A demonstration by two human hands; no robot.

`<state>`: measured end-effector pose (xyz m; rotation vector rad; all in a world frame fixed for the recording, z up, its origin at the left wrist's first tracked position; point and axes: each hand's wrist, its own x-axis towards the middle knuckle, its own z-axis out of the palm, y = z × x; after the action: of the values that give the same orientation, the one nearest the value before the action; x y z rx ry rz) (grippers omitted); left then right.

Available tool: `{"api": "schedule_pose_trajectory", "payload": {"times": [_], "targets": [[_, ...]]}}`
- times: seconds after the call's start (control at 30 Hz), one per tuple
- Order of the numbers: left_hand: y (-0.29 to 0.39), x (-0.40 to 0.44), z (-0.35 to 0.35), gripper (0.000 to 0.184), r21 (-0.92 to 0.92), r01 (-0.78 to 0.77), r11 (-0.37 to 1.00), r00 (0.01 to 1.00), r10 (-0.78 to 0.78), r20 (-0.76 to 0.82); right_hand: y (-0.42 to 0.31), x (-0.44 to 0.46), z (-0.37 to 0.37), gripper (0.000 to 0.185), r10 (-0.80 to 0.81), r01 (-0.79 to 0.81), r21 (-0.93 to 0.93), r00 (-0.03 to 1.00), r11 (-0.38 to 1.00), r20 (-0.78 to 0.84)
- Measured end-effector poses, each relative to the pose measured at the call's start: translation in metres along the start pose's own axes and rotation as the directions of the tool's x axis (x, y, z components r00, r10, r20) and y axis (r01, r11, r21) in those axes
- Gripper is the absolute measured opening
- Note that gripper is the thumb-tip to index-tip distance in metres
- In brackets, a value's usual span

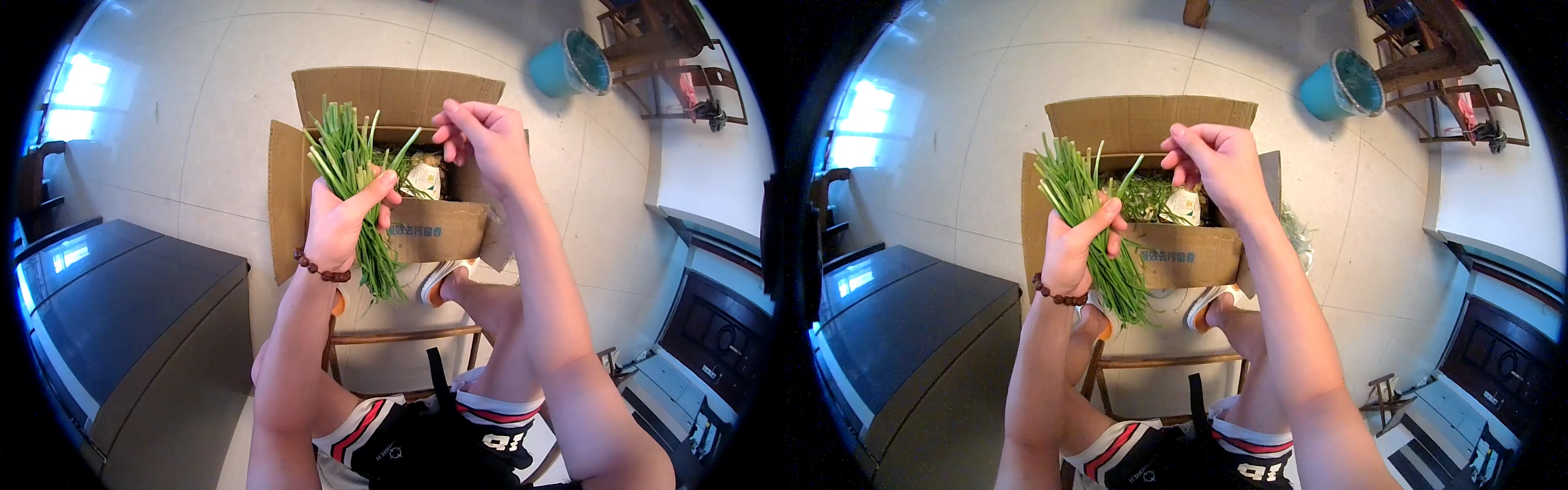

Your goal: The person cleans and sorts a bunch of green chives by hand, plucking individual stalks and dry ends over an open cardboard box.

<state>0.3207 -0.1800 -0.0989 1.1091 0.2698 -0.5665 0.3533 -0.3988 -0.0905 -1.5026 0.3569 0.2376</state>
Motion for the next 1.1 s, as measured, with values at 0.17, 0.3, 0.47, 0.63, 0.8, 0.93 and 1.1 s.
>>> {"api": "schedule_pose_trajectory", "payload": {"times": [0.17, 0.3, 0.47, 0.63, 0.8, 0.93, 1.1], "targets": [[0.001, 0.0, -0.003, 0.014, -0.02, 0.007, 1.0, 1.0, -0.008, -0.026, -0.004, -0.015, 0.024, 0.024, 0.062, -0.079, 0.075, 0.976, 0.994, 0.208], [-0.001, 0.0, -0.003, 0.018, -0.005, -0.022, 1.0, 1.0, 0.022, -0.003, 0.007, -0.012, 0.029, 0.019, -0.034, 0.018, 0.06, 0.963, 0.998, 0.267], [0.003, -0.002, -0.007, 0.019, -0.053, -0.012, 0.999, 0.998, 0.009, -0.065, 0.002, -0.009, 0.019, 0.017, -0.098, 0.09, 0.192, 0.995, 0.977, 0.035], [0.02, 0.002, -0.036, 0.023, 0.01, -0.048, 0.999, 0.95, 0.049, -0.308, -0.007, -0.002, -0.032, 0.014, -0.254, 0.18, 0.516, 0.964, 0.837, 0.075], [0.039, 0.003, -0.077, 0.024, 0.225, -0.091, 0.97, 0.893, 0.18, -0.413, 0.0, -0.015, -0.02, 0.024, 0.059, -0.065, -0.005, 0.876, 0.998, 0.479], [0.049, -0.002, -0.101, 0.025, 0.314, -0.097, 0.944, 0.856, 0.241, -0.458, -0.004, -0.015, -0.023, 0.026, -0.343, -0.048, 0.544, 0.729, 0.838, 0.593], [0.046, -0.008, -0.082, 0.028, 0.209, -0.075, 0.975, 0.926, 0.146, -0.347, 0.01, -0.008, 0.015, 0.027, 0.252, -0.06, -0.312, 0.742, 0.948, 0.622]]}}
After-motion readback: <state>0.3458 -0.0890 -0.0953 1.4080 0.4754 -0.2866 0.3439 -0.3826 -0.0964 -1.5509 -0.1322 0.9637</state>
